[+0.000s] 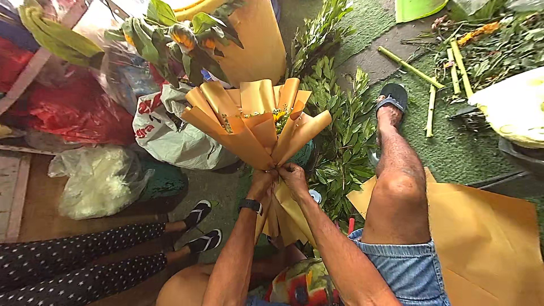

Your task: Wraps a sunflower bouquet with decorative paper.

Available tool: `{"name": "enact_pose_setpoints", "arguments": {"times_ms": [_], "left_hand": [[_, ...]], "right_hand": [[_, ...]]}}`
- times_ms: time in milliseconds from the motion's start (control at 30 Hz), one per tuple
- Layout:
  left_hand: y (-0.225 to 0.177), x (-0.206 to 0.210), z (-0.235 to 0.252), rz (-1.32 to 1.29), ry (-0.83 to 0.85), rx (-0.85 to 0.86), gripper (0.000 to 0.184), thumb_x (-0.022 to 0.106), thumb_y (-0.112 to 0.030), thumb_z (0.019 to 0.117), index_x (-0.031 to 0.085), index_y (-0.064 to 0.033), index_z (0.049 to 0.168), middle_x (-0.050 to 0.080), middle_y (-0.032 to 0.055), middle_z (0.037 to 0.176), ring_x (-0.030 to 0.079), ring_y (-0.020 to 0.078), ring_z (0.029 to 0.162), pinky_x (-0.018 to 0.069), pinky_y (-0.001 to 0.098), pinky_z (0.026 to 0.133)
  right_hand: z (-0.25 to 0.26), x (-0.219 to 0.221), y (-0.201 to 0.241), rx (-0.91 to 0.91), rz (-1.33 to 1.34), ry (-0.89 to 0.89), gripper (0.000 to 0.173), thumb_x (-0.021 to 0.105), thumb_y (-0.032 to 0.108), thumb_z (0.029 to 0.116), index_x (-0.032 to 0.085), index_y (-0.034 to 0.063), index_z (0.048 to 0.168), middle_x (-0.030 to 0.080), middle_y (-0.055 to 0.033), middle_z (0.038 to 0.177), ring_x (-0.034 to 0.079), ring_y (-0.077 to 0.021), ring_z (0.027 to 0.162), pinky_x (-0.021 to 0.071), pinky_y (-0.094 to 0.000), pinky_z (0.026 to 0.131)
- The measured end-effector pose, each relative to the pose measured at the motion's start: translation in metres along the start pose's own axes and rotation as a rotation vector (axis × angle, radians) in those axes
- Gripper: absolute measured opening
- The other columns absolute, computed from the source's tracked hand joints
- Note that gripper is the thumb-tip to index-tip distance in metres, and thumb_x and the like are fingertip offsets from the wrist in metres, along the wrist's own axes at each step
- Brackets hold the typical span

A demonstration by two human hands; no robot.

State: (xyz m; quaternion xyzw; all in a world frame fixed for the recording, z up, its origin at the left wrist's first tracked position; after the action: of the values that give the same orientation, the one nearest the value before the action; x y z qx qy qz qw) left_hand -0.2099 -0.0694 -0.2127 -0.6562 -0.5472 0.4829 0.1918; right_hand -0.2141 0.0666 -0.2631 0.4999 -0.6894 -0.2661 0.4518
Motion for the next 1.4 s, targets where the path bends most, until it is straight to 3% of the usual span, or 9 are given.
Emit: {"name": "enact_pose_setpoints", "arguments": {"times_ms": [267, 400, 567, 767, 867, 933, 1033, 1133, 1400], "left_hand": [[0.005, -0.003, 0.008, 0.069, 0.054, 0.032, 0.044, 0.078, -0.014, 0.0849, 0.062, -0.0007, 0.124, 0.069, 0.0112, 0.111, 0.068, 0.0169, 0.101, 0.0569, 0.0379, 0.091], [0.013, -0.006, 0.011, 0.082, -0.003, 0.045, 0.047, 0.077, -0.016, 0.0846, 0.061, -0.0018, 0.126, 0.069, 0.0126, 0.115, 0.067, 0.0210, 0.107, 0.0547, 0.0450, 0.096], [0.022, -0.009, 0.020, 0.158, -0.086, 0.087, 0.052, 0.082, -0.027, 0.0785, 0.065, -0.0042, 0.122, 0.071, 0.0104, 0.115, 0.065, 0.0240, 0.113, 0.0472, 0.0559, 0.104], [0.019, -0.012, 0.014, 0.373, -0.081, 0.074, 0.067, 0.077, -0.041, 0.0818, 0.059, -0.0043, 0.134, 0.062, 0.0155, 0.134, 0.053, 0.0305, 0.132, 0.0300, 0.0624, 0.116], [0.025, -0.011, 0.016, 0.274, -0.096, 0.082, 0.065, 0.078, -0.040, 0.0839, 0.058, -0.0049, 0.135, 0.064, 0.0131, 0.132, 0.055, 0.0273, 0.130, 0.0315, 0.0608, 0.116], [0.028, -0.012, 0.019, 0.170, -0.111, 0.091, 0.062, 0.080, -0.038, 0.0831, 0.060, -0.0054, 0.132, 0.068, 0.0120, 0.123, 0.063, 0.0237, 0.118, 0.0472, 0.0539, 0.107], [0.032, -0.011, 0.020, 0.042, -0.108, 0.103, 0.062, 0.082, -0.030, 0.0829, 0.057, -0.0020, 0.132, 0.068, 0.0140, 0.116, 0.067, 0.0215, 0.105, 0.0569, 0.0447, 0.094], [0.036, -0.009, 0.019, 0.008, -0.116, 0.119, 0.066, 0.084, -0.027, 0.0814, 0.055, -0.0003, 0.134, 0.067, 0.0149, 0.121, 0.066, 0.0208, 0.111, 0.0556, 0.0423, 0.098], [0.039, -0.011, 0.017, 0.098, -0.128, 0.190, 0.069, 0.084, -0.035, 0.0821, 0.057, 0.0015, 0.134, 0.066, 0.0167, 0.125, 0.064, 0.0234, 0.118, 0.0513, 0.0446, 0.105]], "right_hand": [[-0.003, 0.002, 0.005, -0.077, -0.086, 0.053, 0.018, 0.069, 0.017, 0.0957, 0.073, 0.0045, 0.084, 0.069, -0.0047, 0.080, 0.065, -0.0125, 0.076, 0.0553, -0.0333, 0.074], [-0.003, 0.004, 0.001, 0.025, -0.042, 0.016, 0.014, 0.074, 0.016, 0.0921, 0.073, 0.0028, 0.086, 0.070, -0.0067, 0.082, 0.066, -0.0136, 0.078, 0.0564, -0.0335, 0.075], [-0.001, 0.009, -0.006, 0.156, 0.096, -0.007, 0.015, 0.071, 0.007, 0.0925, 0.068, -0.0031, 0.103, 0.070, -0.0137, 0.096, 0.069, -0.0185, 0.086, 0.0600, -0.0336, 0.079], [0.003, 0.018, 0.001, 0.171, 0.020, 0.063, 0.010, 0.070, 0.008, 0.0928, 0.069, -0.0015, 0.096, 0.068, -0.0099, 0.086, 0.065, -0.0148, 0.078, 0.0564, -0.0315, 0.073], [-0.002, -0.003, 0.005, 0.250, 0.051, 0.016, 0.040, 0.074, 0.012, 0.0920, 0.060, -0.0035, 0.126, 0.069, -0.0179, 0.110, 0.070, -0.0236, 0.094, 0.0611, -0.0393, 0.083], [0.001, -0.046, 0.019, 0.177, 0.118, -0.134, 0.067, 0.068, 0.013, 0.0961, 0.033, 0.0052, 0.153, 0.064, -0.0222, 0.123, 0.070, -0.0305, 0.098, 0.0619, -0.0460, 0.080], [0.029, -0.112, 0.055, 0.003, 0.056, -0.139, 0.073, 0.059, 0.023, 0.1017, 0.018, 0.0212, 0.162, 0.065, -0.0217, 0.122, 0.070, -0.0343, 0.098, 0.0611, -0.0512, 0.079], [0.054, -0.136, 0.079, 0.060, -0.027, 0.080, 0.062, 0.056, 0.032, 0.1047, 0.026, 0.0258, 0.159, 0.069, -0.0162, 0.109, 0.070, -0.0304, 0.091, 0.0597, -0.0497, 0.081], [0.061, -0.129, 0.148, -0.002, -0.314, 0.220, 0.024, 0.066, 0.017, 0.1008, 0.063, 0.0027, 0.121, 0.073, -0.0090, 0.092, 0.071, -0.0166, 0.075, 0.0614, -0.0327, 0.069]]}}
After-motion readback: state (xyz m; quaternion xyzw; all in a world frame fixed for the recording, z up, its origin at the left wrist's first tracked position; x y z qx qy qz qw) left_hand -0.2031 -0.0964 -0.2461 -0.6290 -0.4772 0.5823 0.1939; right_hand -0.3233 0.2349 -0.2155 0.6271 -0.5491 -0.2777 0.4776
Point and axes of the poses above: each hand's wrist, its own z-axis towards the middle knuckle, its own x-axis out of the palm, y = z × x, the point moved 8 cm from there along z, towards the middle knuckle
